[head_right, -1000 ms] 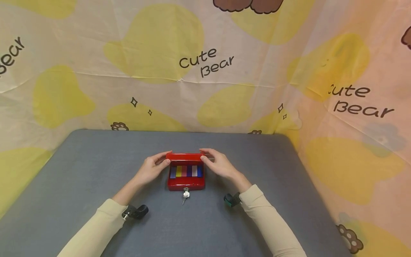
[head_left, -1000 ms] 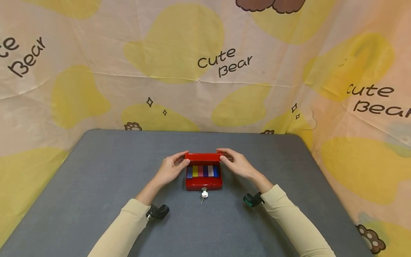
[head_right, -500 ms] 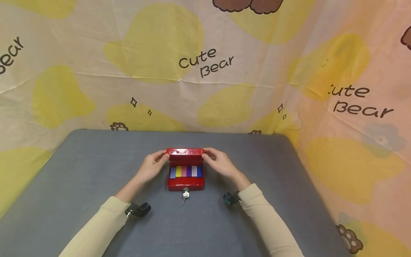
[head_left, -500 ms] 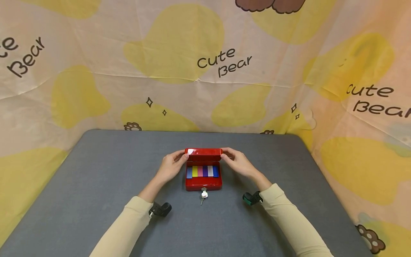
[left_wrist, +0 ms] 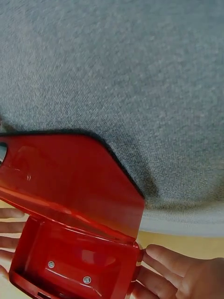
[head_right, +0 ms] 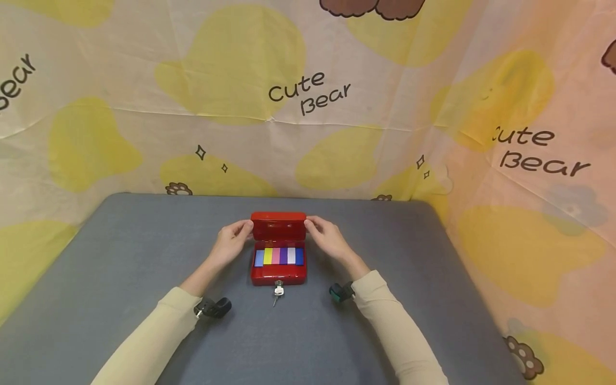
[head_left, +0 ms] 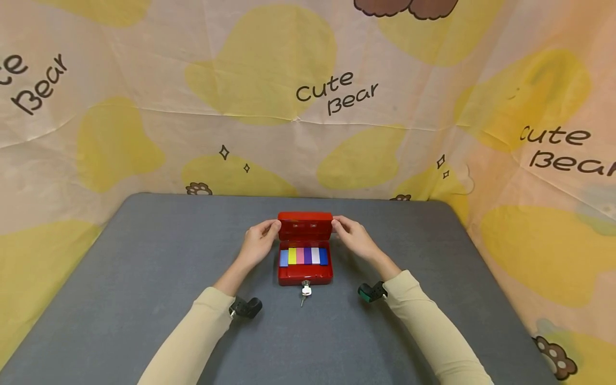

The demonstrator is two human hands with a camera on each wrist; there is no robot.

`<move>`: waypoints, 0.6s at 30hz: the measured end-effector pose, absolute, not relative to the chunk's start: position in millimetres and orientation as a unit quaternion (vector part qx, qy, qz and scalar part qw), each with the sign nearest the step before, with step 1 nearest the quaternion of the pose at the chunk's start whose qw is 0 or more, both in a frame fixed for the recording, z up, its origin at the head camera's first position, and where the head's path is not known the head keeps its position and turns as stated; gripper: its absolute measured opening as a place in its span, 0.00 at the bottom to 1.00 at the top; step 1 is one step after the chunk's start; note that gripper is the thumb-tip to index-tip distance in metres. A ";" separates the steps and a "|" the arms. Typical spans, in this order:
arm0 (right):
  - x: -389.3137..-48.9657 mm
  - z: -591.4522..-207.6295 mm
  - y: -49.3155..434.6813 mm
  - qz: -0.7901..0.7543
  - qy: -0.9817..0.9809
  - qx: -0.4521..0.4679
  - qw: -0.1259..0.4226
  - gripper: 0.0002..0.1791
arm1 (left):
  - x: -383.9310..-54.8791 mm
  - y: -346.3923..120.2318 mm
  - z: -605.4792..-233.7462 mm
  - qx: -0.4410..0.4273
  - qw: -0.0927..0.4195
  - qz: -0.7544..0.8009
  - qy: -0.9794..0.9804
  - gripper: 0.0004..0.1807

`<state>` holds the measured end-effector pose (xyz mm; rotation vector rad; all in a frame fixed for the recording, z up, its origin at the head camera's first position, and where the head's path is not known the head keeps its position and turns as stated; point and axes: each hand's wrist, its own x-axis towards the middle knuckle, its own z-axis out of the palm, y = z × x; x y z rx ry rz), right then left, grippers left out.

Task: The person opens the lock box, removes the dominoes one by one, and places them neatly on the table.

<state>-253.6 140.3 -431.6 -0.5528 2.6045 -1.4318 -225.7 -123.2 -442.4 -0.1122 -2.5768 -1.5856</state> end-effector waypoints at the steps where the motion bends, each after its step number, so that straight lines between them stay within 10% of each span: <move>1: -254.4 -431.8 139.9 -0.473 0.861 -0.180 0.058 0.24 | -226.4 -122.7 -442.4 -0.034 0.057 -0.524 -0.849 0.27; 18: -261.5 -439.5 133.9 -0.476 0.862 -0.167 0.043 0.22 | -233.8 -118.2 -443.1 0.000 0.039 -0.542 -0.839 0.28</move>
